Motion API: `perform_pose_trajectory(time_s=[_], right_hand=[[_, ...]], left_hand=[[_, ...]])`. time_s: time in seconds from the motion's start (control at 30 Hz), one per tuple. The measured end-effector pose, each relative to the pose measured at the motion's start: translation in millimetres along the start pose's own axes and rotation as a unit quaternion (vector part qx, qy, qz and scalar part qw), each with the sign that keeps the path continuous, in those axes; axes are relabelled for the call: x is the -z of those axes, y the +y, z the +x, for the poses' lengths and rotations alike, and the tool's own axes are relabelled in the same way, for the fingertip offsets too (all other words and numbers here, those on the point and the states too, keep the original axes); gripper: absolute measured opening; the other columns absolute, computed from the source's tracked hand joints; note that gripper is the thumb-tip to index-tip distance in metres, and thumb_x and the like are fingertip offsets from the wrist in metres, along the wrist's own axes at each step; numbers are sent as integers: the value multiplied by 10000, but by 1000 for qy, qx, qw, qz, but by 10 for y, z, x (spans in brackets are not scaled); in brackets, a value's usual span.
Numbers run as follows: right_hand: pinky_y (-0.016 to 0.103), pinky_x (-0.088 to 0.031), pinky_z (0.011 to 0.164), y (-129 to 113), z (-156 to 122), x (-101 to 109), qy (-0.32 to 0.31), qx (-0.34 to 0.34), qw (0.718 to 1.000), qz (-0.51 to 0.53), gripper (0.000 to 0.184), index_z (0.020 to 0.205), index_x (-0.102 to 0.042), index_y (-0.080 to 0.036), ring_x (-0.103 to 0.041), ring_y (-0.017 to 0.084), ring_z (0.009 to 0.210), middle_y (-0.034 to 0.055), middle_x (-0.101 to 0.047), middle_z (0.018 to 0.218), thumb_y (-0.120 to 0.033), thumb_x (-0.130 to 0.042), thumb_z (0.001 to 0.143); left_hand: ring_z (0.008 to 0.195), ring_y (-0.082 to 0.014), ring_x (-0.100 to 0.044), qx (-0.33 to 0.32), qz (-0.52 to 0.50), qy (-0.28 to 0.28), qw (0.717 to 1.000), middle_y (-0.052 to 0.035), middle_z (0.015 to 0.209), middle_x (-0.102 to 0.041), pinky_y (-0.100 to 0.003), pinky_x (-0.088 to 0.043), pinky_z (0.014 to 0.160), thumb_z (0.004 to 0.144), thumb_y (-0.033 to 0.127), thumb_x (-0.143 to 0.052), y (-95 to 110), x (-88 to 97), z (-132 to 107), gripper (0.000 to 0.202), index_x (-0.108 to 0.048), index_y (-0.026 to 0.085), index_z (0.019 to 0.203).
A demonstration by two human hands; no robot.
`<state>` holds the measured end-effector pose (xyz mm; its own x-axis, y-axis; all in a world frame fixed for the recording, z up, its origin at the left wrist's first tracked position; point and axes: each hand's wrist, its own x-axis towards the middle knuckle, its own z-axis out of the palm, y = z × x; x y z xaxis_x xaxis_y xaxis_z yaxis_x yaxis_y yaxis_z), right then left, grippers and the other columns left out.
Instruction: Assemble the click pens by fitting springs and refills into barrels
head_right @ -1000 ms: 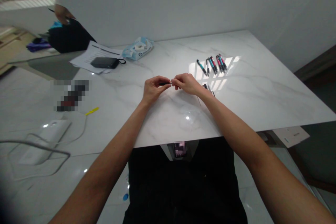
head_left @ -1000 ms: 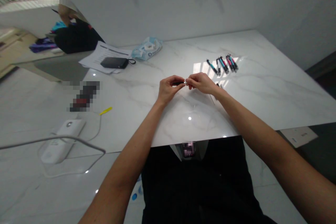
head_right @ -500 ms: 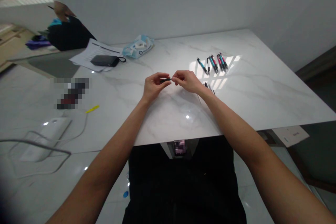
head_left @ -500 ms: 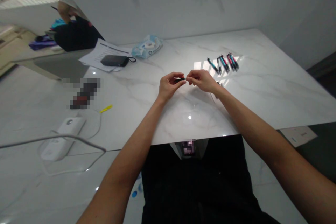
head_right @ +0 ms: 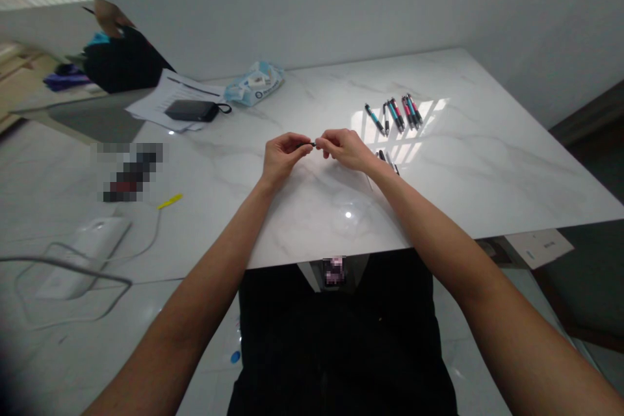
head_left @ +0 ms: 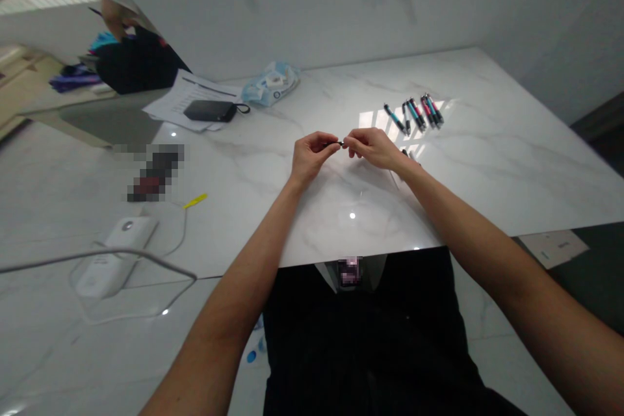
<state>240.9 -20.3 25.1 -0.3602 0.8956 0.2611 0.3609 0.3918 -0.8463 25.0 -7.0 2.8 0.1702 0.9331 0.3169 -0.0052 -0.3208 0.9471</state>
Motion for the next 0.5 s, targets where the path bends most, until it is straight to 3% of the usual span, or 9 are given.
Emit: perform_pose_trajectory(time_s=[0.07,0.23,0.37,0.5], right_hand=[[295,-452,670,3,1,2,4,7,1000,4,435,1001,-761,-172,-633,155,681,46,-762,776,-601,-686,986],[285,-421,643,17,8,-6,-3,1,1000,-20,440,848,-738,-170,-597,139,656,46,-749,750,-542,-597,1035],[273,-411,636,10,0,0,5,2,1000,-12,393,923,-757,-169,-594,134,661,36,-753,765,-544,-666,995],[274,-368,591,11,-7,18,-1,-10,1000,1,428,851,-737,-174,-537,122,612,33,-735,735,-576,-674,985]], left_hand=[[858,-177,-742,-1,-2,2,1000,-61,924,-804,-328,-617,848,678,473,-992,3,0,1,416,-799,184,907],[875,-175,-752,-2,-21,-11,1000,-57,923,-804,-327,-620,883,634,464,-1020,22,-6,-4,465,-788,167,908],[883,-175,-760,1,-37,-6,999,-55,924,-803,-319,-622,884,623,424,-1030,41,-8,-10,462,-788,167,921],[891,-181,-771,18,-61,-12,998,-49,910,-798,-320,-620,887,624,384,-1034,48,-14,-23,470,-788,171,963]])
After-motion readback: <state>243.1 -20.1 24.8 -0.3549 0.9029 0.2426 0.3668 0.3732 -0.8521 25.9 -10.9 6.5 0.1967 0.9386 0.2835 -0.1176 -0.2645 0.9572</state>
